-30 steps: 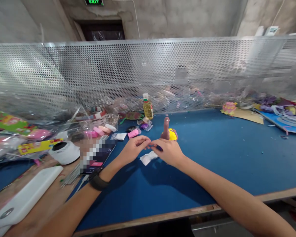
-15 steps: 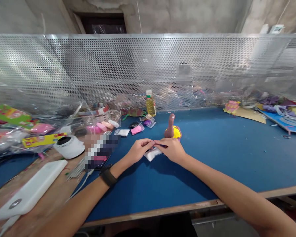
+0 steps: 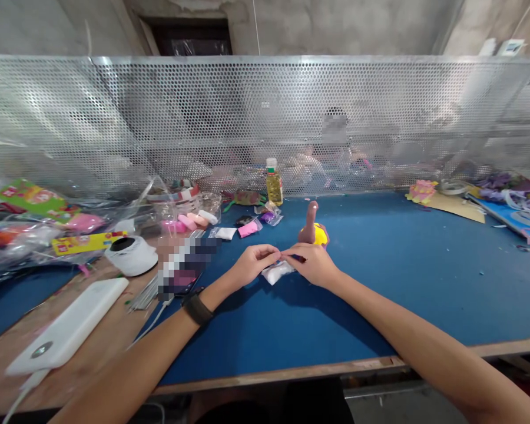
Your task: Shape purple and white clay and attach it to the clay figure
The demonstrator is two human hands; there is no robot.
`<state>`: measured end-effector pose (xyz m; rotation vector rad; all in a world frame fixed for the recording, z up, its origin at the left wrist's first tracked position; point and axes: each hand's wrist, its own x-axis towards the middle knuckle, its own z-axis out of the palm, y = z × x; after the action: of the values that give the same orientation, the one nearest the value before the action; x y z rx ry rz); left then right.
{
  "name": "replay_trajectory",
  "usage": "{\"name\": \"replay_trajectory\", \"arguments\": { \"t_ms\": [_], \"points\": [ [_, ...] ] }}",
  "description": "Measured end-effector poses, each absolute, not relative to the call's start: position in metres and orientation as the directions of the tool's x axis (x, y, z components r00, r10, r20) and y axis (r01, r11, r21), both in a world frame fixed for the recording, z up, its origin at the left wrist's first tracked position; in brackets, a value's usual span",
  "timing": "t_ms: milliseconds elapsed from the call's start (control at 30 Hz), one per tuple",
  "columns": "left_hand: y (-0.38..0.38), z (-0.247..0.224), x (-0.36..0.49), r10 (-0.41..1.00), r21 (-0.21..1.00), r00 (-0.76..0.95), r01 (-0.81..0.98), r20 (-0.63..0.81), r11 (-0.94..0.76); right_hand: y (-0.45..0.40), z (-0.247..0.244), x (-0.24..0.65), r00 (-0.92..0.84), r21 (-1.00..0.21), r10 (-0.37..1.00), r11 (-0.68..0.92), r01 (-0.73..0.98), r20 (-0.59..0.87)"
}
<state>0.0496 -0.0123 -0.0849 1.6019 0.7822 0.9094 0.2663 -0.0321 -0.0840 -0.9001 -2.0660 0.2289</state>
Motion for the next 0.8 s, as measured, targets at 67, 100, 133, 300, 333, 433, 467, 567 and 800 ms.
{"name": "replay_trajectory", "arguments": {
  "t_ms": [67,100,133,300,333,433,467,567,800],
  "points": [
    [-0.012,-0.085,0.049,0.855,0.977,0.492,0.041,0.161,-0.207,-0.031,-0.085,0.268,-0.409,-0.431,0.653,0.742,0.514,0.638],
    [-0.012,-0.085,0.049,0.855,0.976,0.492,0.046,0.162,-0.211,-0.030,-0.085,0.269,-0.420,-0.413,0.642,0.750,0.516,0.641],
    [-0.012,-0.086,0.049,0.855,0.975,0.492,0.051,0.164,-0.216,-0.030,-0.086,0.270,-0.432,-0.393,0.631,0.758,0.520,0.645],
    [-0.013,-0.085,0.048,0.851,0.975,0.503,0.065,0.150,-0.211,-0.028,-0.087,0.275,-0.494,-0.268,0.563,0.794,0.546,0.662],
    [-0.013,-0.085,0.048,0.851,0.978,0.505,0.061,0.140,-0.197,-0.027,-0.087,0.276,-0.511,-0.239,0.545,0.803,0.545,0.664],
    [-0.015,-0.084,0.049,0.852,0.987,0.510,0.040,0.116,-0.158,-0.028,-0.086,0.276,-0.555,-0.158,0.487,0.830,0.535,0.674],
    [-0.015,-0.083,0.049,0.852,0.988,0.512,0.036,0.111,-0.150,-0.029,-0.086,0.275,-0.556,-0.143,0.476,0.831,0.537,0.682],
    [-0.015,-0.082,0.050,0.858,0.987,0.501,0.049,0.108,-0.153,-0.033,-0.083,0.271,-0.510,-0.176,0.512,0.804,0.568,0.691],
    [-0.008,-0.083,0.050,0.948,0.980,0.288,0.106,0.134,-0.171,-0.043,-0.069,0.269,-0.385,-0.480,0.721,0.680,0.555,0.576]
  ]
}}
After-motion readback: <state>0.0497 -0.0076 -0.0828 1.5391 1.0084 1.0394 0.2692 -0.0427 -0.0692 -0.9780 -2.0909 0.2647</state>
